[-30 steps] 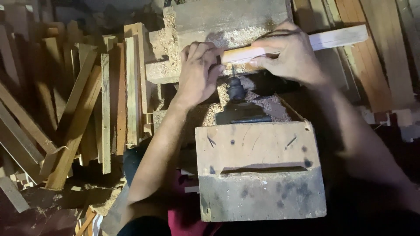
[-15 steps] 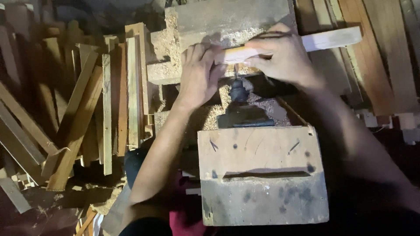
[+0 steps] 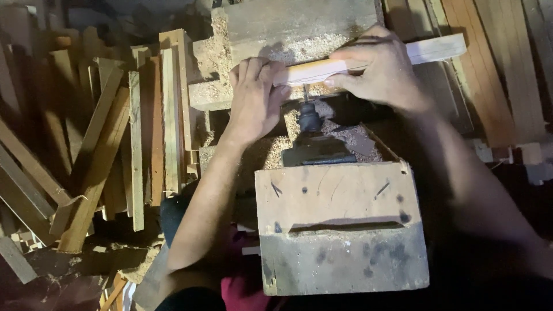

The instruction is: The person places narrow wooden strips on a drill press table and drills a series of holes along each strip, repositioning the strip between holes. They set finished strips aside, pick up new strips from a pile of scrap wood, and continue drilling holes along their lengths.

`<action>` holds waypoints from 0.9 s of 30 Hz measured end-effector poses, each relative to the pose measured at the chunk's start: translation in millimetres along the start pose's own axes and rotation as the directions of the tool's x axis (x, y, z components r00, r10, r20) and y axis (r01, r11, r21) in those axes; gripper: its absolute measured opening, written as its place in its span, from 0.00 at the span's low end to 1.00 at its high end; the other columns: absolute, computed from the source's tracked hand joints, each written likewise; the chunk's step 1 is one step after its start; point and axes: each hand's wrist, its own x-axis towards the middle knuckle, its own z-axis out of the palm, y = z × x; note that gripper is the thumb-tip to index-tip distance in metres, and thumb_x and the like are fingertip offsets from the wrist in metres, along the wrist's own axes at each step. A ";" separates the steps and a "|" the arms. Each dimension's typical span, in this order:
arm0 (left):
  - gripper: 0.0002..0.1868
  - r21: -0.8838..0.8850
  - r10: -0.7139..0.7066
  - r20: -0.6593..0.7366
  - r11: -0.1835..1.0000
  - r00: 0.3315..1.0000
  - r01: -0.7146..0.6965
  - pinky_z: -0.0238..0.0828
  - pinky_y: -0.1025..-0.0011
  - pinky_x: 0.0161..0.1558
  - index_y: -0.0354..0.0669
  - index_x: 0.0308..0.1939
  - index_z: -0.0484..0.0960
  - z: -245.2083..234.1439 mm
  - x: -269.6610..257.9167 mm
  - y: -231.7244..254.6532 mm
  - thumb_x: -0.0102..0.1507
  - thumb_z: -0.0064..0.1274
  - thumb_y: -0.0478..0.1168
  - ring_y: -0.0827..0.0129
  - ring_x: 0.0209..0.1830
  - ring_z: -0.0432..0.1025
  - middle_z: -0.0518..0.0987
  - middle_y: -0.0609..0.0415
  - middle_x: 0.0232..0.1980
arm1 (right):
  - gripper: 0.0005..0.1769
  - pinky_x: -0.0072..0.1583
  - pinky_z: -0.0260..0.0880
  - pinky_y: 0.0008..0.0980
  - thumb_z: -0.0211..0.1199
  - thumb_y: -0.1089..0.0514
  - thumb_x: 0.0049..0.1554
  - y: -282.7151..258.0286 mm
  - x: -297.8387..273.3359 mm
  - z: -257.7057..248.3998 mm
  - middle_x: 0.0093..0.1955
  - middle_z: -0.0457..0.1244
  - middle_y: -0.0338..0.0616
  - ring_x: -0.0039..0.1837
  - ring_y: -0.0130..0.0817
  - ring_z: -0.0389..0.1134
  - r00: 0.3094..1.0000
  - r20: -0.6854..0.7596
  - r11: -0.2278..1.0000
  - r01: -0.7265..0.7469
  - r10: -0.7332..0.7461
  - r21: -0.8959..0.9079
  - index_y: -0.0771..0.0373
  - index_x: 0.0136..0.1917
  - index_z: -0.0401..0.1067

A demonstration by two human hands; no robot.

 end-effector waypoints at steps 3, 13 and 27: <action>0.21 -0.022 0.054 -0.033 0.998 0.998 -0.055 0.57 0.62 0.52 0.39 0.58 0.78 1.0 -2.0 -2.9 0.63 0.64 0.39 0.60 0.51 0.63 0.73 0.48 0.54 | 0.21 0.53 0.63 0.39 0.84 0.50 0.51 6.9 -2.6 4.3 0.48 0.73 0.43 0.51 0.42 0.66 0.999 0.006 0.999 0.042 -0.042 -0.014 0.56 0.56 0.84; 0.17 0.005 0.016 -0.032 1.000 0.999 -0.016 0.55 0.64 0.50 0.36 0.52 0.79 -7.3 4.7 3.0 0.62 0.58 0.40 0.60 0.48 0.61 0.73 0.49 0.47 | 0.24 0.53 0.64 0.38 0.83 0.52 0.51 -3.0 7.2 -3.6 0.52 0.73 0.45 0.52 0.41 0.68 0.998 0.036 0.998 0.057 -0.058 0.030 0.61 0.58 0.82; 0.26 0.005 -0.039 -0.008 0.999 0.999 0.039 0.52 0.62 0.54 0.41 0.56 0.74 -13.7 -15.3 -15.7 0.53 0.57 0.30 0.60 0.53 0.59 0.69 0.47 0.54 | 0.24 0.48 0.58 0.36 0.83 0.50 0.51 2.2 -7.3 -19.1 0.47 0.72 0.44 0.51 0.40 0.61 0.989 0.098 0.994 -0.109 0.110 -0.016 0.56 0.59 0.83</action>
